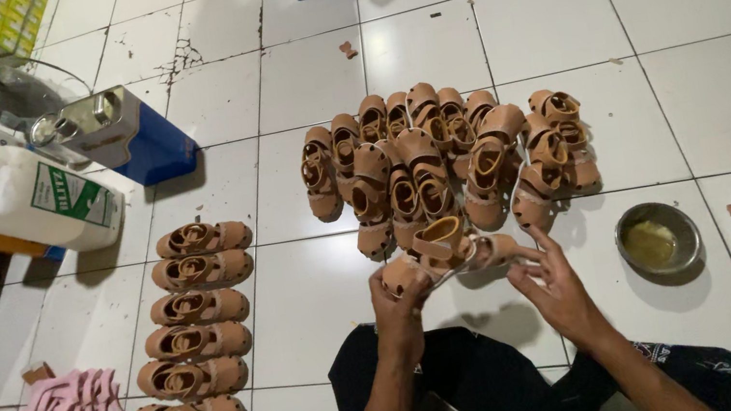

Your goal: The person sits on the floor assembling children's sandals. They hold a sandal upper, apply glue from a metal bowl, press the strap and sole edges together by hand, and place the finished sandal into rows of completed sandals on the floor.

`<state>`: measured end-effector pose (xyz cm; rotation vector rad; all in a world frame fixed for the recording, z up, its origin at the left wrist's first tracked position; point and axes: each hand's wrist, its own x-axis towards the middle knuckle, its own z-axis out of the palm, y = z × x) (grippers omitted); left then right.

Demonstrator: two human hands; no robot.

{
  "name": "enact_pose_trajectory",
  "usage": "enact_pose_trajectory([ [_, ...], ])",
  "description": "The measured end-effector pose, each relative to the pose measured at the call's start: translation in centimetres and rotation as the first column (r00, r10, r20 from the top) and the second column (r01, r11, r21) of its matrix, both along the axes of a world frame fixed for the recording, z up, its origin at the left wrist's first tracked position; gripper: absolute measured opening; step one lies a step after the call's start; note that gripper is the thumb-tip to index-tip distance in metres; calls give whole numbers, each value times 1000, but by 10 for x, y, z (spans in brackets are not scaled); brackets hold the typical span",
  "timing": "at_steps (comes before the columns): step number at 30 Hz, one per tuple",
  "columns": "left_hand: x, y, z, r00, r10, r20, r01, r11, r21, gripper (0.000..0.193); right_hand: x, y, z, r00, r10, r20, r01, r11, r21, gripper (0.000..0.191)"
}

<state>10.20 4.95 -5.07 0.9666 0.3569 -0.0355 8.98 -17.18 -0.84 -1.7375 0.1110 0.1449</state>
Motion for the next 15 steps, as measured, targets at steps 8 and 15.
enact_pose_trajectory([
  [8, -88, -23, 35, 992, -122, -36, 126, 977, 169, 58, -27, 19, 28, 993, -51, 108, 11, 941, 337, 82],
  [15, -99, -9, 130, 880, -428, 206, 28, 479, 877, 19, -48, 5, 114, 984, 169, -48, -176, 936, -305, 96],
])
